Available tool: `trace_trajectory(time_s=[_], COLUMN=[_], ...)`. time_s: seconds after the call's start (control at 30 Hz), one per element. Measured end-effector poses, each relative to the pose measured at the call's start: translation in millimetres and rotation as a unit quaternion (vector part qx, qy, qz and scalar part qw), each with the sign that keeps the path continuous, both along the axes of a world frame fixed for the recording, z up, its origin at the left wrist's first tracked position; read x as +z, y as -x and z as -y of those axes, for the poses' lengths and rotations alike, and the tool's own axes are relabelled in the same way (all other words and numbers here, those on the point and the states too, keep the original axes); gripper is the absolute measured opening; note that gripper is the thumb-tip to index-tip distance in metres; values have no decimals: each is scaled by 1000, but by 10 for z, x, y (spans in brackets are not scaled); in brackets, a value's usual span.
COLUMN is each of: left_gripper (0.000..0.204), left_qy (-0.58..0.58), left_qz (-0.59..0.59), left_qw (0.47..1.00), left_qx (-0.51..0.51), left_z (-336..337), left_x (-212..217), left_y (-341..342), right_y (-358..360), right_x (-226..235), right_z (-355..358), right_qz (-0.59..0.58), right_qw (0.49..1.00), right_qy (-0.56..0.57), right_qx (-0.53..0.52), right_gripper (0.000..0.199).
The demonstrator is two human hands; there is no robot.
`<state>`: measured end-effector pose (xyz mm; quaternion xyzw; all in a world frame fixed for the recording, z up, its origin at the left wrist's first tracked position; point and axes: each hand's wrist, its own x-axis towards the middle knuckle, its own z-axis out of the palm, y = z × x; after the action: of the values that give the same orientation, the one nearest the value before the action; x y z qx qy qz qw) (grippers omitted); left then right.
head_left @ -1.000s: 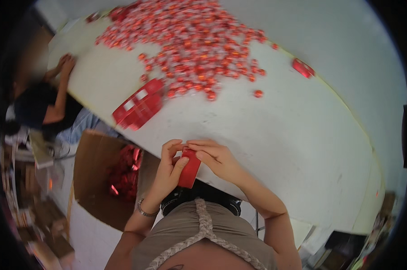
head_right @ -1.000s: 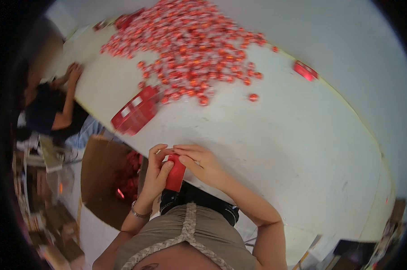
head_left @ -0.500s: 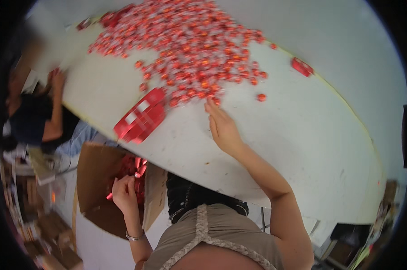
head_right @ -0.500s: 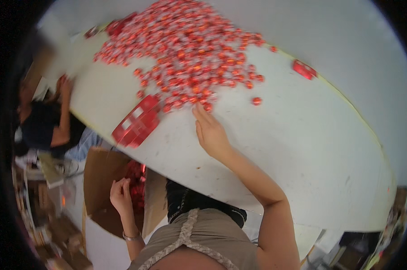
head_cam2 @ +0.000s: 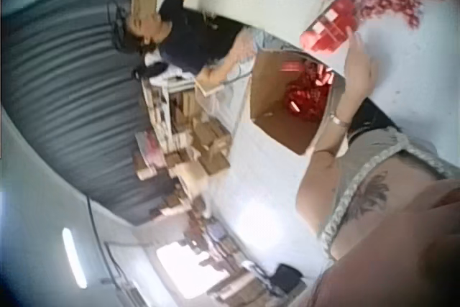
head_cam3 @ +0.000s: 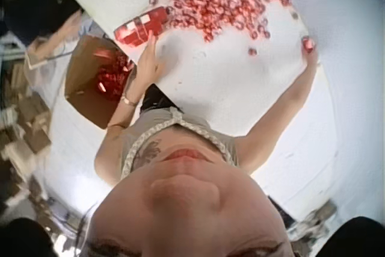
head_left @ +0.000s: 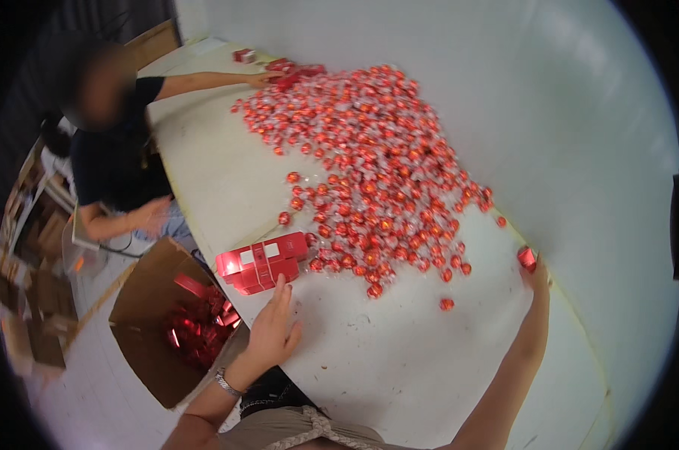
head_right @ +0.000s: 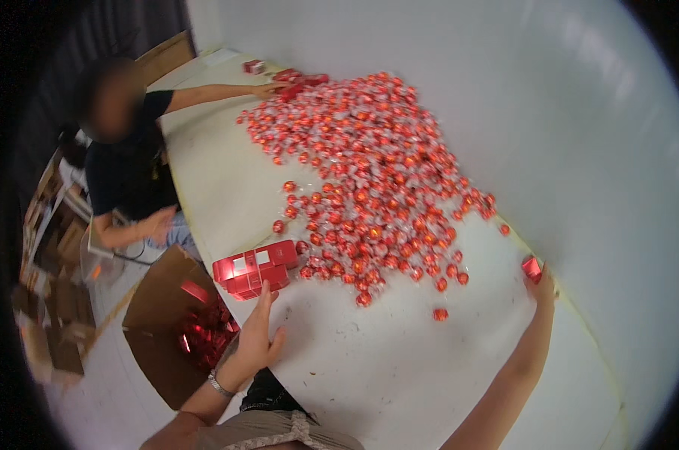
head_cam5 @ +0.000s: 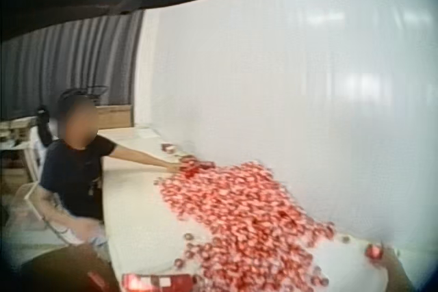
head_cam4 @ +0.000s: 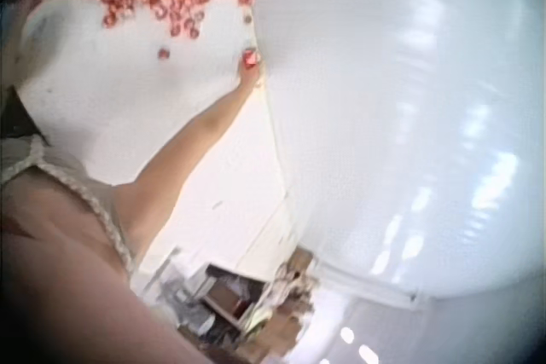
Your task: The person assembles small red cardboard boxes at a table. They fold flat red pieces into box shapes, place a red foil-wrapped candy into each box, and set the completed boxes aside. Another person is visible across the table also handling candies.
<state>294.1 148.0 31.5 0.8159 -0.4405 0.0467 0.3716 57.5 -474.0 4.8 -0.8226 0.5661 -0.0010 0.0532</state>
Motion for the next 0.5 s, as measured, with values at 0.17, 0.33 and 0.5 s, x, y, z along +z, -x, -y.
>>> trace_trajectory(time_s=[0.17,0.33,0.5], left_gripper=[70,61,72], left_qy=[17,-8,-260], left_qz=[27,266,-270], left_qw=[999,931,908], left_qx=[-26,-251,-185], left_z=[71,809,608], left_x=[-104,599,326], left_y=[-41,315,262], right_y=[-463,-829,-847], right_x=[34,578,569], right_z=[-897,-3515,-3967], right_qz=[331,209,231], right_qw=[926,800,758], right_qy=[163,39,74], right_qx=[83,562,605], right_gripper=[46,30,31])
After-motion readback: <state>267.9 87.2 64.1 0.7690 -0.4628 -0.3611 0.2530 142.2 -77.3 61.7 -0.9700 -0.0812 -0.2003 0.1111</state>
